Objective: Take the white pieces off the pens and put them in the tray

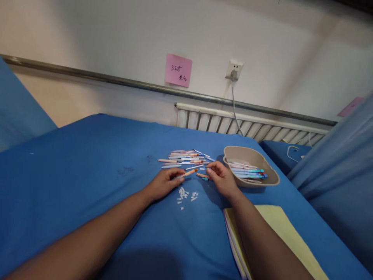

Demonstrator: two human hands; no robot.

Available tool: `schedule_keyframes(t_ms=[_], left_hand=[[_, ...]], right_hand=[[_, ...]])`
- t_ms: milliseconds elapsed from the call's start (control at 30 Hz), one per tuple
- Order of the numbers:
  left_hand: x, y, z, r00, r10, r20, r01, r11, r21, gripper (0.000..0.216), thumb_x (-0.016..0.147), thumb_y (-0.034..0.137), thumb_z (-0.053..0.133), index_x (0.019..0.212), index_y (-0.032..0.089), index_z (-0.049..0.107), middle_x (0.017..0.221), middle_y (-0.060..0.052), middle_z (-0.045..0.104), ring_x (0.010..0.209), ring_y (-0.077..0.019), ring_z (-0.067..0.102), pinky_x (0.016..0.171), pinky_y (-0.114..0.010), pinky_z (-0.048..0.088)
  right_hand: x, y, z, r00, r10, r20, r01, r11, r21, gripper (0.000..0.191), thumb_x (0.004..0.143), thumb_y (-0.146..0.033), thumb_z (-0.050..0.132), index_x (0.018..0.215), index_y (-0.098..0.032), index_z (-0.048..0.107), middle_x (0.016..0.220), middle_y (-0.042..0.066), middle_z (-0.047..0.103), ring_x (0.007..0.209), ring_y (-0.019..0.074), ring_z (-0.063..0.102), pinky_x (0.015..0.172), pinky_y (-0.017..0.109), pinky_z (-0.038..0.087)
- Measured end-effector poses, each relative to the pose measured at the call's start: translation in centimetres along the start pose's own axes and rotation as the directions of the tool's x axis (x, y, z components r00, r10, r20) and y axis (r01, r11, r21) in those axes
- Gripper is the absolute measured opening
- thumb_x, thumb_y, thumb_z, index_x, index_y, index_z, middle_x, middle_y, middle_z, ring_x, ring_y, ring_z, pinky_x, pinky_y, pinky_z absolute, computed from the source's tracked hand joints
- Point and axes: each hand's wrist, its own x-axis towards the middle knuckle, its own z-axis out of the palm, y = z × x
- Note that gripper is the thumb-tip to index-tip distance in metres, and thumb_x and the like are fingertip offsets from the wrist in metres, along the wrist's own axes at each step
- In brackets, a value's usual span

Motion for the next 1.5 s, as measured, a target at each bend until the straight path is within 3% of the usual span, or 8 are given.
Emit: schedule_keyframes(t_ms=[133,300,500,800,1033,1233,1367,1500], left_hand=[[-0.1,0.1,0.1,0.999,0.035,0.019,-0.036,0.999,0.036,0.028,0.082,0.037,0.052,0.098,0.017,0.064,0.086,0.000,0.063,0.075,-0.0141,0.054,0.067,-0.022,0.042],[-0.2,0.2,0.1,0.997,0.070,0.035,-0.072,0.994,0.081,0.028,0.083,0.037,0.050,0.097,0.017,0.064,0.090,0.000,0.065,0.080,-0.0153,0.056,0.073,-0.023,0.044],[-0.3,0.3,0.0,0.996,0.079,0.044,-0.084,0.991,0.107,0.029,0.083,0.035,0.050,0.100,0.017,0.064,0.093,-0.001,0.066,0.083,-0.0161,0.057,0.075,-0.025,0.044],[-0.5,0.5,0.5,0.987,-0.066,0.145,0.083,0.990,-0.113,0.034,0.082,0.043,0.052,0.101,0.016,0.062,0.077,-0.001,0.062,0.062,-0.0114,0.051,0.058,-0.022,0.043],[-0.9,1.0,1.1,0.982,-0.093,0.166,0.121,0.979,-0.166,0.031,0.082,0.045,0.052,0.093,0.017,0.060,0.075,0.000,0.061,0.060,-0.0105,0.051,0.058,-0.021,0.042],[-0.8,0.9,1.2,0.981,-0.093,0.169,0.124,0.975,-0.183,0.033,0.083,0.045,0.051,0.096,0.017,0.059,0.074,0.001,0.060,0.061,-0.0102,0.051,0.058,-0.021,0.042],[-0.8,1.1,1.2,0.976,-0.098,0.192,0.135,0.972,-0.192,0.034,0.084,0.047,0.049,0.094,0.016,0.059,0.077,0.000,0.061,0.063,-0.0107,0.053,0.059,-0.022,0.042],[-0.7,1.2,1.1,0.980,-0.081,0.184,0.113,0.980,-0.167,0.033,0.085,0.047,0.047,0.089,0.016,0.057,0.079,-0.001,0.062,0.065,-0.0107,0.054,0.059,-0.021,0.042]], right_hand=[[-0.1,-0.2,0.0,1.000,-0.010,0.026,0.011,1.000,-0.011,0.018,0.079,-0.036,0.057,0.086,-0.019,0.057,0.066,-0.003,0.055,0.059,0.0111,0.052,0.058,0.023,0.043],[-0.2,0.0,0.0,0.999,-0.037,0.029,0.041,0.989,-0.144,0.016,0.080,-0.033,0.056,0.086,-0.020,0.062,0.062,-0.003,0.055,0.057,0.0112,0.050,0.054,0.022,0.039],[-0.2,-0.2,0.2,0.985,-0.175,0.003,0.169,0.948,-0.270,0.016,0.077,-0.031,0.062,0.085,-0.020,0.068,0.073,0.000,0.059,0.061,0.0113,0.050,0.058,0.023,0.041],[-0.1,-0.5,0.5,1.000,-0.002,0.009,0.002,0.998,-0.069,0.022,0.076,-0.040,0.060,0.075,-0.018,0.063,0.061,-0.002,0.059,0.051,0.0109,0.052,0.052,0.023,0.042],[-0.1,-0.9,0.8,1.000,-0.005,-0.004,0.005,0.998,-0.057,0.026,0.077,-0.043,0.057,0.071,-0.018,0.059,0.058,-0.002,0.057,0.048,0.0097,0.050,0.048,0.022,0.039],[-0.2,-0.7,0.8,0.999,-0.015,-0.044,0.008,0.987,-0.159,0.034,0.079,-0.048,0.056,0.065,-0.017,0.057,0.050,-0.004,0.051,0.044,0.0090,0.047,0.046,0.021,0.036],[-0.4,-0.4,0.9,1.000,-0.016,0.005,0.016,0.990,-0.141,0.048,0.087,-0.056,0.039,0.079,-0.016,0.063,0.056,-0.001,0.057,0.046,0.0100,0.051,0.048,0.022,0.039],[-0.4,0.0,1.0,0.999,0.004,-0.033,-0.005,0.999,-0.043,0.061,0.087,-0.064,0.027,0.092,-0.015,0.063,0.062,0.001,0.059,0.047,0.0105,0.053,0.048,0.022,0.041]])
